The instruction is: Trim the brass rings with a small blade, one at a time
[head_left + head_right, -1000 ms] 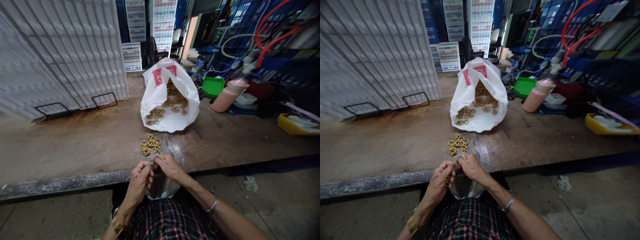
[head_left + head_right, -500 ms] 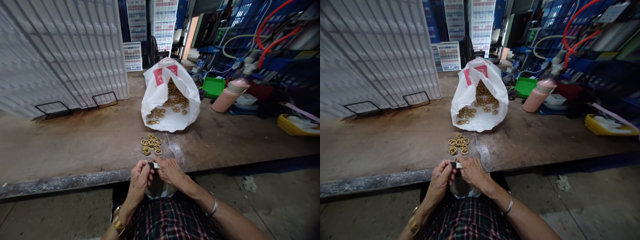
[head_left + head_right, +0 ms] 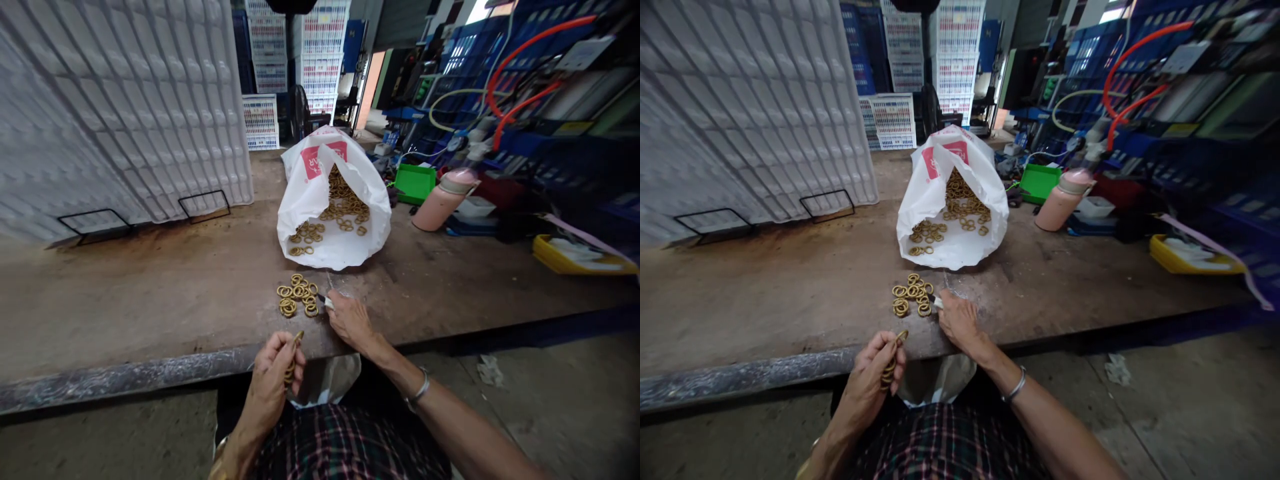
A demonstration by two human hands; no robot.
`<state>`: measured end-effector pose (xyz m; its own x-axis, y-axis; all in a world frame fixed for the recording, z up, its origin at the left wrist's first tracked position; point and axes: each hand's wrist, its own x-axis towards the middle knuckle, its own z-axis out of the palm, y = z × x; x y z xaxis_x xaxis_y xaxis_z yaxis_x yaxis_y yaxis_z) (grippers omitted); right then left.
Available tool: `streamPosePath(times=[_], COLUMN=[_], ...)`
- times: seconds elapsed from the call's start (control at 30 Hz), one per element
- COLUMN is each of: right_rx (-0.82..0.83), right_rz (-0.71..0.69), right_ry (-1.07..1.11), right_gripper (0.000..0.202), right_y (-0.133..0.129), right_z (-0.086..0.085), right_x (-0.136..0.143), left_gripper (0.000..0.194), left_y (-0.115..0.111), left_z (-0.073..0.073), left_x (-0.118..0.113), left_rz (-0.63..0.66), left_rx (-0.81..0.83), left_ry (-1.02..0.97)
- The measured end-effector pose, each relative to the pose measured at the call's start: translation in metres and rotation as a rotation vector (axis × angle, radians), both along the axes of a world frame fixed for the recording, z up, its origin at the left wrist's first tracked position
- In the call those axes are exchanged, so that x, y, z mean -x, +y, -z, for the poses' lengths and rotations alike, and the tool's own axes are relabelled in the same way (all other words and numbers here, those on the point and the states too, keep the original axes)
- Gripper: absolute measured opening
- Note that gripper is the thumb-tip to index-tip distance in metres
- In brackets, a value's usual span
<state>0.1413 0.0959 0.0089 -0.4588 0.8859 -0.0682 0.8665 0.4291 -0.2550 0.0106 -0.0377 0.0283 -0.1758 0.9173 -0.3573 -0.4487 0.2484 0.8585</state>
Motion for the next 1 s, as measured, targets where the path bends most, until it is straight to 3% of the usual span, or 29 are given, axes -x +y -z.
streamPosePath(times=[0.13, 0.3, 0.63, 0.73, 0.83, 1.0], right_rx=[-0.038, -0.032, -0.063, 0.009, 0.103, 0.232], right_rz=[0.080, 0.083, 0.072, -0.020, -0.174, -0.324], right_ry=[0.093, 0.122, 0.146, 0.342, 0.544, 0.679], right_gripper=[0.018, 0.020, 0.017, 0.018, 0.016, 0.013], right_y=[0.019, 0.034, 0.036, 0.025, 0.005, -0.028], right_z=[0.000, 0.001, 0.005, -0.002, -0.012, -0.019], right_x=[0.008, 0.027, 0.026, 0.025, 0.028, 0.036], left_gripper=[0.027, 0.025, 0.025, 0.029, 0.031, 0.040], left_y=[0.005, 0.008, 0.012, 0.017, 0.020, 0.019], left_z=[0.010, 0.006, 0.013, 0.013, 0.012, 0.013], left_x=[0.002, 0.007, 0.013, 0.013, 0.011, 0.010], left_rz=[-0.060, -0.116, -0.100, -0.117, -0.158, -0.165], left_rx=[0.004, 0.031, 0.028, 0.023, -0.005, 0.025], left_ry=[-0.187, -0.284, -0.422, -0.361, -0.169, 0.126])
